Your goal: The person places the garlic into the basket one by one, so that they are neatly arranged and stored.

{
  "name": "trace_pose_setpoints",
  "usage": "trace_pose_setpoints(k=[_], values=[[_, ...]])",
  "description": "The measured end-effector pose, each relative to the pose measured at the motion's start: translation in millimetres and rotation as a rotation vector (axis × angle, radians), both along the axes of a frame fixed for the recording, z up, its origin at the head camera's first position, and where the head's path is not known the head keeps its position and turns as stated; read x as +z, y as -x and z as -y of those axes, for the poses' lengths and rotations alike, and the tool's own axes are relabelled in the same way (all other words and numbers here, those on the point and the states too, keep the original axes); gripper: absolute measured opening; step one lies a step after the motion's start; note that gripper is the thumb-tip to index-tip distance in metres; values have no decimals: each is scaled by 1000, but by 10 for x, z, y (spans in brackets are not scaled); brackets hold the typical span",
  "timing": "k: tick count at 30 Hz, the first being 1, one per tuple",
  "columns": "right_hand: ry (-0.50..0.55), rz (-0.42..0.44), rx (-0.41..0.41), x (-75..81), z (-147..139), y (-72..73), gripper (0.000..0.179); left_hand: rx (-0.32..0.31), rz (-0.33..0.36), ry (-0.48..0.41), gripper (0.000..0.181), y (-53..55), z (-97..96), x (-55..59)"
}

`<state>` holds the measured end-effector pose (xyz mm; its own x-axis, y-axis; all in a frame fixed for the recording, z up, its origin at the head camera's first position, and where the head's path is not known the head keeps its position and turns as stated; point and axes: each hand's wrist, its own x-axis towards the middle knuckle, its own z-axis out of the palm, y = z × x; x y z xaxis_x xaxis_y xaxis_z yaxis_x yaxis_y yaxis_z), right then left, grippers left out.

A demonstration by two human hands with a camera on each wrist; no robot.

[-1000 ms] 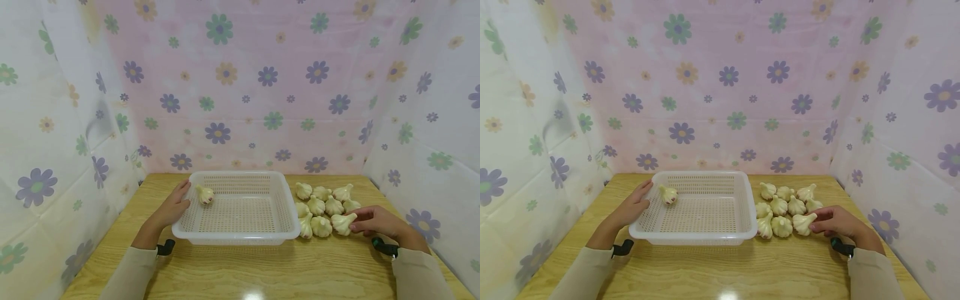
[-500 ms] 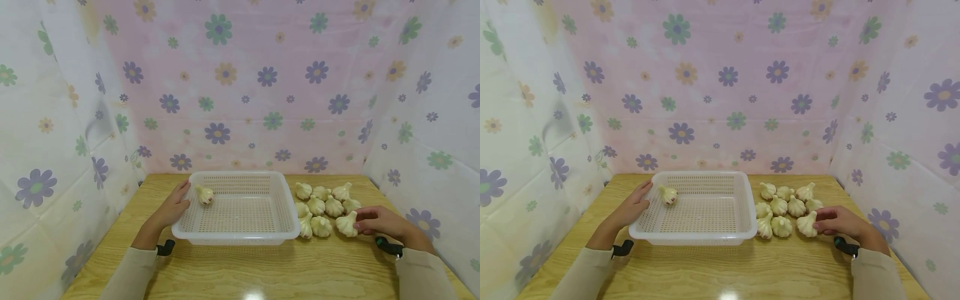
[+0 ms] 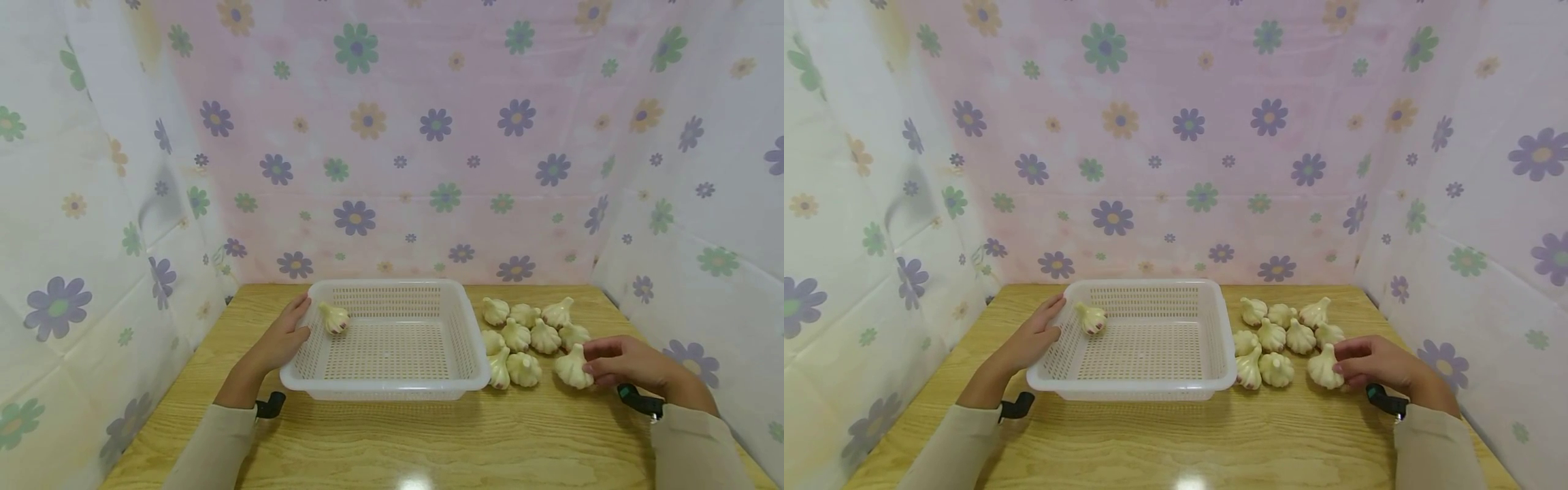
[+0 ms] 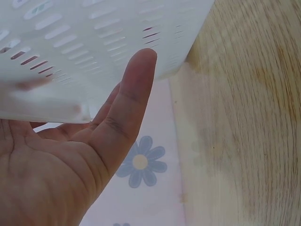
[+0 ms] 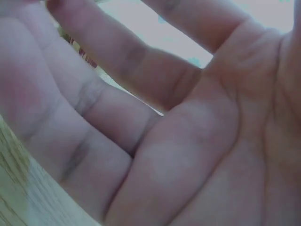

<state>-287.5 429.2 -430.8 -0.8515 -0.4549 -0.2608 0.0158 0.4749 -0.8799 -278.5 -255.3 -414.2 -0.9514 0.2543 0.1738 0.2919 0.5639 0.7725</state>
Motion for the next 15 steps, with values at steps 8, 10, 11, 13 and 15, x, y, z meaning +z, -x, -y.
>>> trace_pose_setpoints(k=[8,10,11,13,15], values=[[39,1,11,28,-2,-1,68,2,0,2,68,-20,3,18],[57,2,14,29,-8,8,65,0,0,0,68,-23,1,24],[67,6,13,28,-12,13,62,-1,0,-1,68,-25,0,26],[87,13,13,31,-18,19,58,-2,2,-3,68,-26,-2,30],[101,0,14,35,-21,17,55,-3,4,-4,69,-24,-3,32]])
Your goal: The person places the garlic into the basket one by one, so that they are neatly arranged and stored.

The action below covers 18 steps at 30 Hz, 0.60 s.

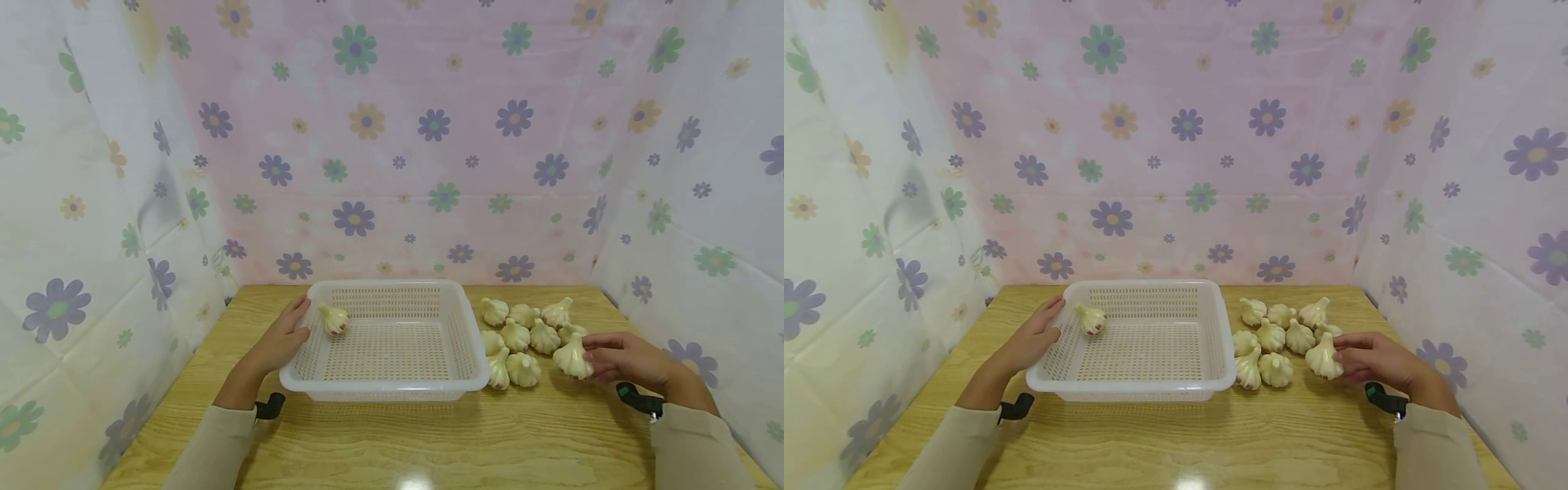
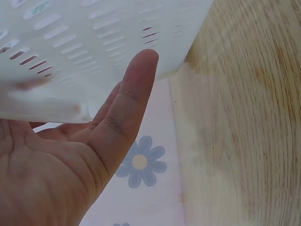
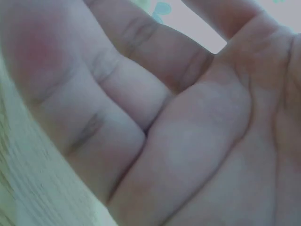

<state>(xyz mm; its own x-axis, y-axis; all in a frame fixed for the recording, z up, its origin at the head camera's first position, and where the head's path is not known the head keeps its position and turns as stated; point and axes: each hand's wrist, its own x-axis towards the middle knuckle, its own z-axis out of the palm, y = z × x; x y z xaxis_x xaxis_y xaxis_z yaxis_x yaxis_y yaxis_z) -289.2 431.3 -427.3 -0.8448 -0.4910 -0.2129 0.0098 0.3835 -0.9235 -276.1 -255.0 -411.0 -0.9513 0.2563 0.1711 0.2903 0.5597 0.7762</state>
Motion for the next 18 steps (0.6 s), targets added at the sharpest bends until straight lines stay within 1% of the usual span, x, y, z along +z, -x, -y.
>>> trace_pose_setpoints(k=[2,5,7,10,12,13,16,18], values=[[3,-36,6,3,5,-3,57,1,0,-1,69,1,1,-3],[-8,-123,9,6,33,-8,63,2,1,1,68,6,4,-10],[-18,-180,18,13,67,-4,59,3,2,0,68,9,4,-15],[-22,-250,35,42,122,-3,44,6,5,3,69,12,3,-20],[-23,-277,40,73,162,-8,36,6,5,8,68,14,3,-21],[-26,-291,41,87,176,-8,36,7,6,9,69,13,3,-20],[-66,-322,8,135,235,-16,38,7,5,8,69,10,1,-14],[-74,-350,-6,162,273,-14,38,9,7,4,69,6,-3,-10]])
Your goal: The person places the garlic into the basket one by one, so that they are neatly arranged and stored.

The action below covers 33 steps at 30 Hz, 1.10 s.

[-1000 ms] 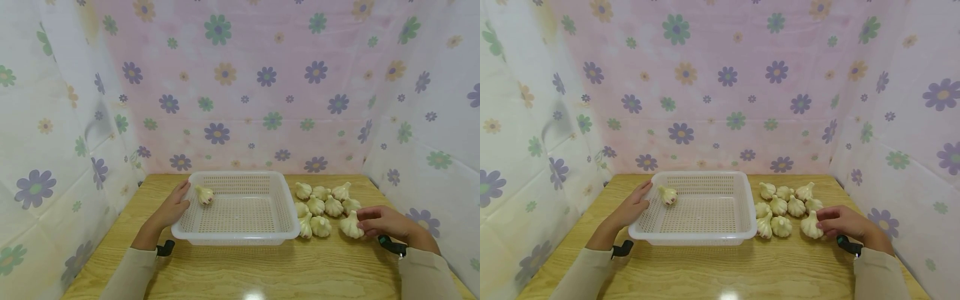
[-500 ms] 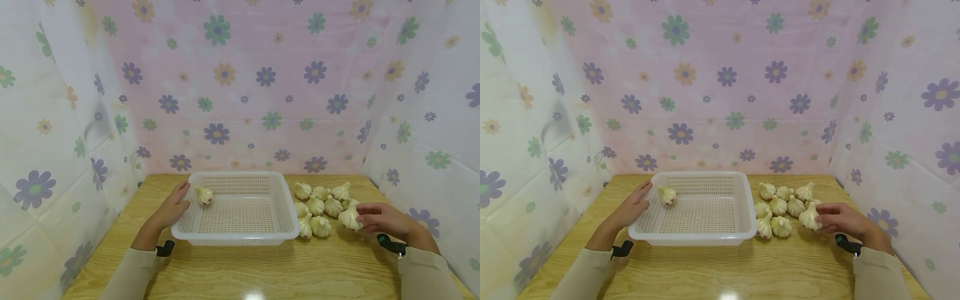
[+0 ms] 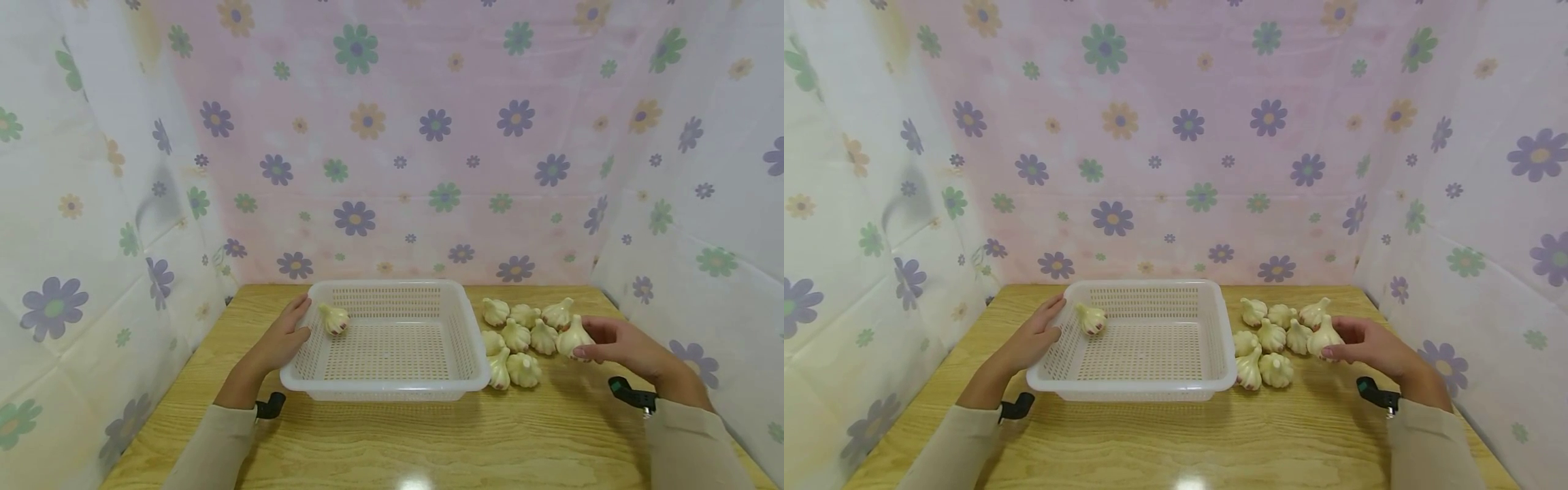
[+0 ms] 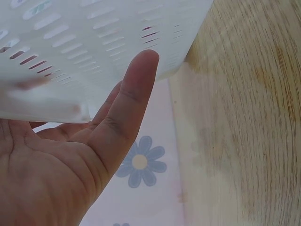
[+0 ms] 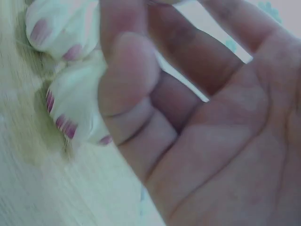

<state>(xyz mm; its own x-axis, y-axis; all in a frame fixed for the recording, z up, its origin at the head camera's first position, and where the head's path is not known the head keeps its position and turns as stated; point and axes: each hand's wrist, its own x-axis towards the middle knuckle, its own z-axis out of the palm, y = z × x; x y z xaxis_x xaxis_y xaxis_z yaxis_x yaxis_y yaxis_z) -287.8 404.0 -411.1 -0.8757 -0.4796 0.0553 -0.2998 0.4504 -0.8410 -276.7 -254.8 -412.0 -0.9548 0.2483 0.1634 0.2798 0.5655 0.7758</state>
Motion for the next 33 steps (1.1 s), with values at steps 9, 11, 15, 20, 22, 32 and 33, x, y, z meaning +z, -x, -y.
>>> trace_pose_setpoints(k=[9,11,15,20,22,32,33], values=[[-28,-143,-55,92,128,-21,36,-17,-13,-13,69,16,-4,-21],[-37,-157,-71,117,153,-36,41,-16,-17,-10,68,20,-3,-24],[-47,-166,-88,174,205,-69,57,-11,-17,-5,68,16,-3,-18],[-61,-181,-103,241,264,-92,67,-5,-11,-2,68,-1,-9,6],[-61,-194,-101,264,280,-96,65,-6,-7,-3,68,-4,-13,14],[-10,-230,-41,411,407,-31,43,4,-5,0,69,-10,-15,13],[-7,-233,-34,431,430,-19,42,2,-7,-3,69,-9,-15,10]])
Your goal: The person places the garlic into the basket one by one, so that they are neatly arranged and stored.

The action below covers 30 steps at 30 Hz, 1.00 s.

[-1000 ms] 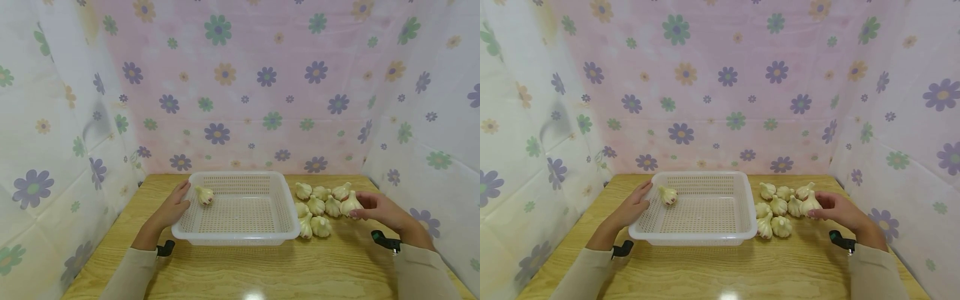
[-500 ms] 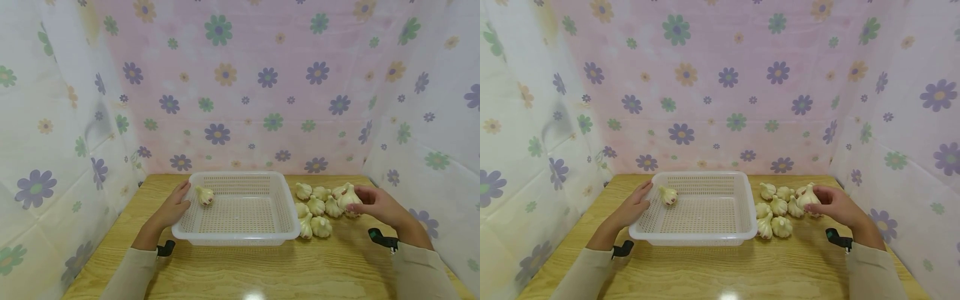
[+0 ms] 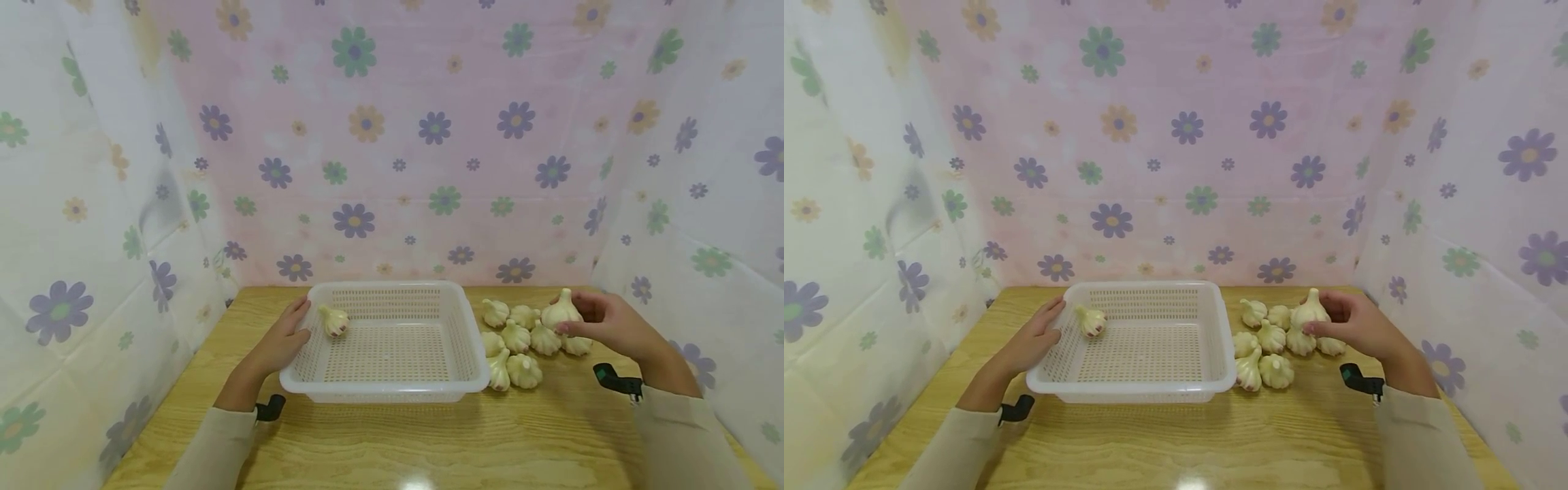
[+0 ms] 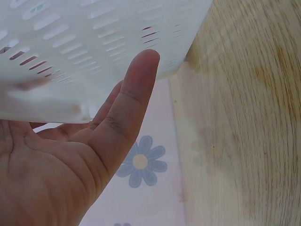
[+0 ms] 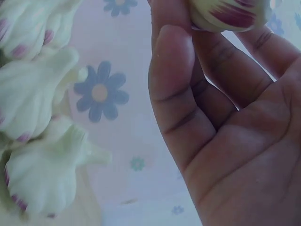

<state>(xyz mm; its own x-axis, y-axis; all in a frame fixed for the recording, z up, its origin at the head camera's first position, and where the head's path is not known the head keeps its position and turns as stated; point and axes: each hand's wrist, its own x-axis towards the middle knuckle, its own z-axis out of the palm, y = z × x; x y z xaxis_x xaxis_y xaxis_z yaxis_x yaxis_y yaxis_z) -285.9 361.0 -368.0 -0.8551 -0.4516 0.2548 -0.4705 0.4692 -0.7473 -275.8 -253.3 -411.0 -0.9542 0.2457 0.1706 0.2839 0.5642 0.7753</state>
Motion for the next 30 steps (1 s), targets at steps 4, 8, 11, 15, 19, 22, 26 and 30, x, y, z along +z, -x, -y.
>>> trace_pose_setpoints(k=[4,8,11,15,19,22,26,30], values=[[-3,-17,31,52,88,58,37,-7,-10,-5,70,28,4,-34],[-2,-27,56,103,214,127,37,-6,-18,1,70,49,5,-76],[9,-34,84,136,332,191,34,1,-20,9,70,53,7,-84],[7,-49,100,169,485,264,24,5,-22,16,70,57,18,-76],[-6,-35,79,182,597,324,36,6,-19,16,69,59,13,-62],[-8,-14,73,187,680,363,44,0,-24,14,69,57,7,-51],[6,17,102,210,818,412,41,-4,-28,5,69,45,-2,-36],[-6,20,133,263,975,458,38,0,-29,14,69,49,6,-51]])
